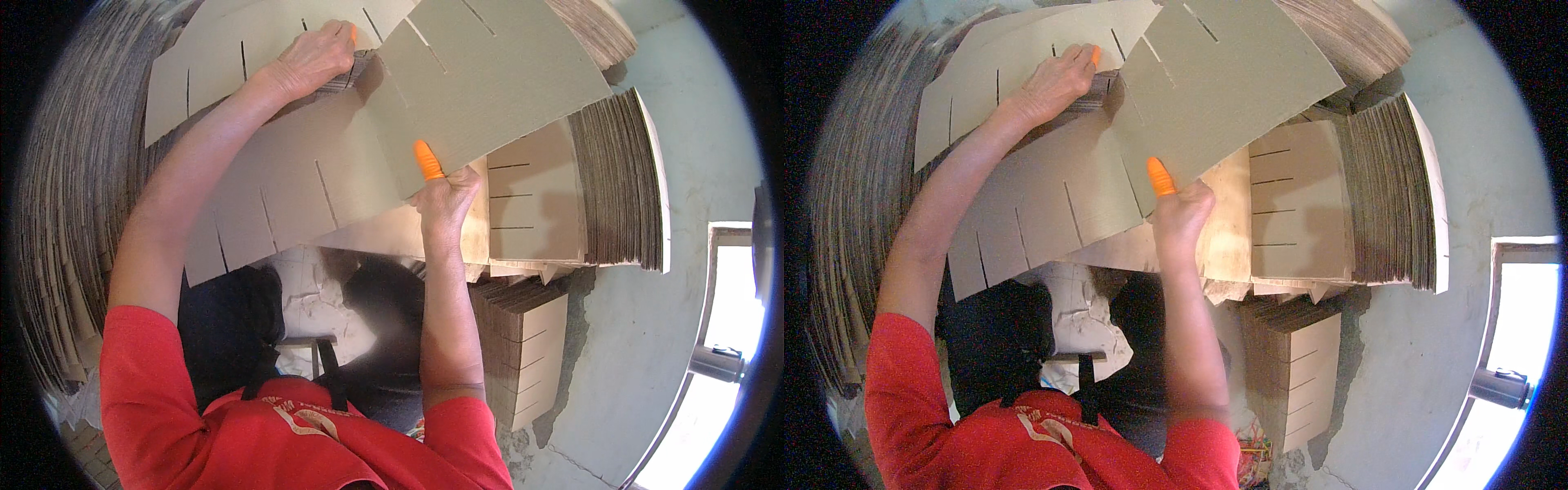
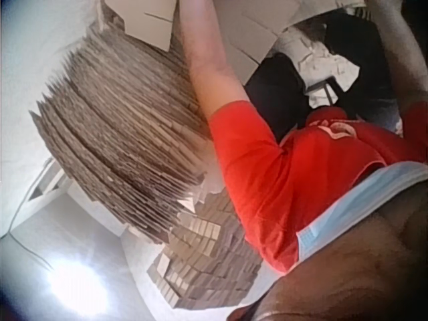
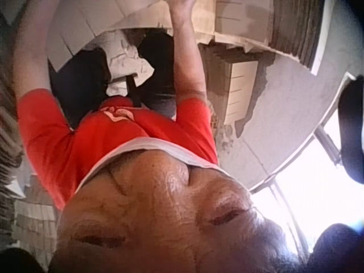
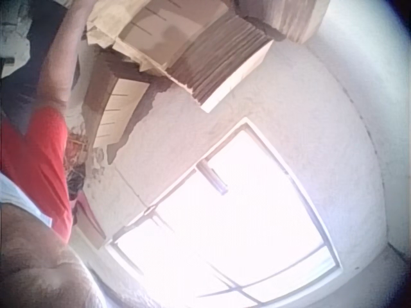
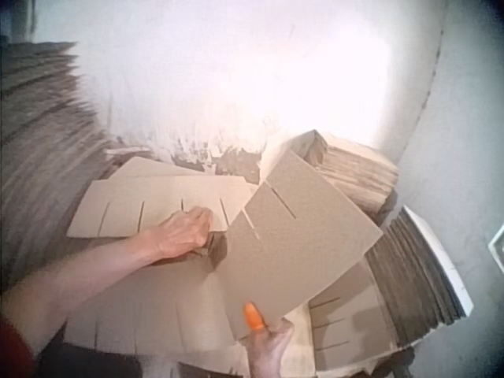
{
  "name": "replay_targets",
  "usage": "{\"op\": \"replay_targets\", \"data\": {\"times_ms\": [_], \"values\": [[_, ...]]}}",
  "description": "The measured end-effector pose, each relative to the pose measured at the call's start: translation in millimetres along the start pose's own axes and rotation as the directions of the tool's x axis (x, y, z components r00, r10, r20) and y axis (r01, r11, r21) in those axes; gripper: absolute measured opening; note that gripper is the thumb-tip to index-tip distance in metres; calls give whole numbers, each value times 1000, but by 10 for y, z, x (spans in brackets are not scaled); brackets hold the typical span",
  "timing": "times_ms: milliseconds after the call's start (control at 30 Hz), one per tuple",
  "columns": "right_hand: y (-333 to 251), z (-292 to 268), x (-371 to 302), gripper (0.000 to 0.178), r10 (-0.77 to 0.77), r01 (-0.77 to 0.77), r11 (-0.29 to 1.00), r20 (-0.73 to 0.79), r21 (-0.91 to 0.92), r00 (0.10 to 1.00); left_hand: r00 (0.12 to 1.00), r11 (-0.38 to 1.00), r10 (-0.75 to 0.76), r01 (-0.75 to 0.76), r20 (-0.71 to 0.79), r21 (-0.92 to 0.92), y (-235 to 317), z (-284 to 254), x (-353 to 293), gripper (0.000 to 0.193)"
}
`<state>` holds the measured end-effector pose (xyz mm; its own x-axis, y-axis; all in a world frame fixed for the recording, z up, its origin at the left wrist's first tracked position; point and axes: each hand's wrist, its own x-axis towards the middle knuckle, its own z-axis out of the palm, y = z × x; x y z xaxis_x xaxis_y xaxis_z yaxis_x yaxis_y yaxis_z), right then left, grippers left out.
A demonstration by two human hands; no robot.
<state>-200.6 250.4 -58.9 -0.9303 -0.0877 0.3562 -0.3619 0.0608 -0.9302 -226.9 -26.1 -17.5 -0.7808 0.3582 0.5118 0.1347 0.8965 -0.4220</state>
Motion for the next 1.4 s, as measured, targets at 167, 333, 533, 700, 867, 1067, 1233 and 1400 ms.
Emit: {"op": "replay_targets", "data": {"times_ms": [167,333,533,700,867,1067,1233,1400], "values": [[-140,-28,-22,10,209,-209,978,15,-19,978,996,1000,-17,16,-92,-17,18,47,-47,12],[-242,-60,-15,35,272,-273,961,43,37,961,979,999,-40,34,201,31,85,-60,-68,30],[-225,-43,12,17,255,-259,965,98,30,962,974,985,168,-172,153,9,401,-330,-116,29],[-516,-150,132,7,251,-242,968,153,-72,956,960,958,278,-279,-30,-66,557,-499,-135,17],[-491,-218,137,11,150,-133,979,105,-154,983,955,946,295,-286,33,-155,1056,-789,-265,18],[-339,-115,10,21,171,-160,974,50,-163,984,998,773,-15,46,54,-633,1210,-1098,-475,43],[-286,-27,-21,16,-108,112,951,29,-289,994,893,838,-450,431,23,-335,190,-326,-50,54],[-323,-18,-11,16,127,-115,980,63,-165,990,945,949,-310,300,108,94,-414,603,-60,34]]}}
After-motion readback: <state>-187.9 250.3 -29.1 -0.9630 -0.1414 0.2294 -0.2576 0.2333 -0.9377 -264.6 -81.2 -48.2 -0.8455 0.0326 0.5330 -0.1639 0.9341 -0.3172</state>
